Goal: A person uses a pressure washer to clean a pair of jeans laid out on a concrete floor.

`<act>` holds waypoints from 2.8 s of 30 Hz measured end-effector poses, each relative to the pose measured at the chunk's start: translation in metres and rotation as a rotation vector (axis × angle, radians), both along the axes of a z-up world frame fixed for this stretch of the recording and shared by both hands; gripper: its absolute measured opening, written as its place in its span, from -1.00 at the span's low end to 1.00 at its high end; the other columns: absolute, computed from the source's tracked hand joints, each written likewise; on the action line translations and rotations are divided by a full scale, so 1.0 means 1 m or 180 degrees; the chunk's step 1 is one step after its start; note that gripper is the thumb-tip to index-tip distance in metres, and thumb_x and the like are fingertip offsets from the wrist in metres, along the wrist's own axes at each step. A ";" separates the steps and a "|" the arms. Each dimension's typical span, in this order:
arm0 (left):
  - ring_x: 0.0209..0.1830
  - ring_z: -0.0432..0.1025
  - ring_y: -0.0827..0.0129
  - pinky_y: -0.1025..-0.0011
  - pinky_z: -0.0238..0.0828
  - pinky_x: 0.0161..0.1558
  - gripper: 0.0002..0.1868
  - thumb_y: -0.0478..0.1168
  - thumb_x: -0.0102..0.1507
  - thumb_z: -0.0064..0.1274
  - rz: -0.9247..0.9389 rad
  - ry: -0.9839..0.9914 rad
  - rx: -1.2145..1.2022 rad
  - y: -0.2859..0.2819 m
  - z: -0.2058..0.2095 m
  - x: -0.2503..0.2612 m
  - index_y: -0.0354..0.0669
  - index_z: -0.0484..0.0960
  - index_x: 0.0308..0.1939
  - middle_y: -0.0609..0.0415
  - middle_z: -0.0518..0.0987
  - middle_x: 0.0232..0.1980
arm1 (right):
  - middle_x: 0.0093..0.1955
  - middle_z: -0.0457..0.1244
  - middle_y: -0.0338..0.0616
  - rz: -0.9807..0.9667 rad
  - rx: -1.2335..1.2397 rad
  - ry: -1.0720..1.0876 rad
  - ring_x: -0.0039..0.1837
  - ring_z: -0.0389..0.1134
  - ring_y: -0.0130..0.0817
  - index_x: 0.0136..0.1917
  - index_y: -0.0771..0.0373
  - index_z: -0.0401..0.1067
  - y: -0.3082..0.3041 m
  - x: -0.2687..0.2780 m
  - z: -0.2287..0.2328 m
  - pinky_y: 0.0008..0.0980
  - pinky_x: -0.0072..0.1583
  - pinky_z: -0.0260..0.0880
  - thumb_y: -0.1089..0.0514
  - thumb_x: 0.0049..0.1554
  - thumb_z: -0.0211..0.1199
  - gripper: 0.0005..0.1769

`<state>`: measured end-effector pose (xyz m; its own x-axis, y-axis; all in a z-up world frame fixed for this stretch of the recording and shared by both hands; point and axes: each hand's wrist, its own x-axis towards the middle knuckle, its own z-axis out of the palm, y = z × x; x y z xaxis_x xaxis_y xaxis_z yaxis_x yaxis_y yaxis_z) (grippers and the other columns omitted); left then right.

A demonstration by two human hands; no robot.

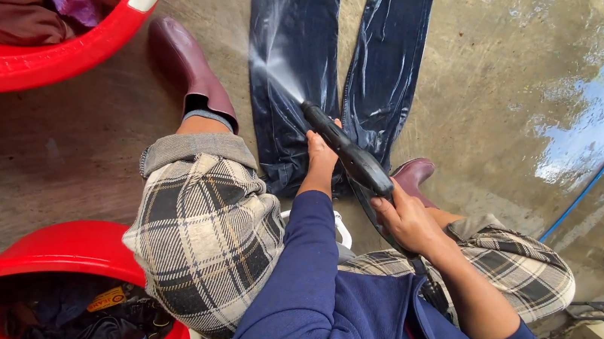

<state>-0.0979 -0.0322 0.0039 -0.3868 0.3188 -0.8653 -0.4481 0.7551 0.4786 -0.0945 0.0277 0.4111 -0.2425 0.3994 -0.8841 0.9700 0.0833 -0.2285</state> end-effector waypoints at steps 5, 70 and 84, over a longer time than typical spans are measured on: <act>-0.23 0.41 0.08 0.20 0.55 -0.40 -0.84 -0.29 0.13 -0.01 -0.2520 0.3243 0.0059 0.010 -0.012 0.006 -0.01 0.59 -0.24 0.05 0.43 -0.13 | -0.33 0.42 0.06 0.0041 0.0282 0.0182 0.02 0.43 0.29 0.18 0.01 0.25 0.010 -0.010 -0.007 0.26 0.13 0.34 -0.26 0.27 -0.03 -0.60; 0.08 0.56 -0.16 -0.17 0.53 0.02 -0.72 -0.40 0.28 -0.03 -0.4549 0.0143 0.0375 -0.001 0.065 -0.030 -0.46 0.66 0.03 -0.37 0.64 0.04 | -0.15 0.35 0.45 -0.0677 0.1134 0.0626 0.08 0.38 0.43 0.15 0.30 0.37 0.023 -0.007 0.048 0.30 0.06 0.31 -0.10 0.33 0.09 -0.60; 0.12 0.55 -0.12 -0.20 0.50 0.06 -0.71 -0.36 0.24 0.08 -0.4506 -0.0060 0.0105 0.029 0.073 -0.044 -0.33 0.67 0.03 -0.26 0.66 0.06 | -0.55 0.32 -0.12 -0.0957 0.1054 0.0752 -0.39 0.43 -0.20 -0.09 0.12 0.33 0.047 0.010 0.029 -0.21 -0.19 0.42 -0.12 0.37 0.00 -0.67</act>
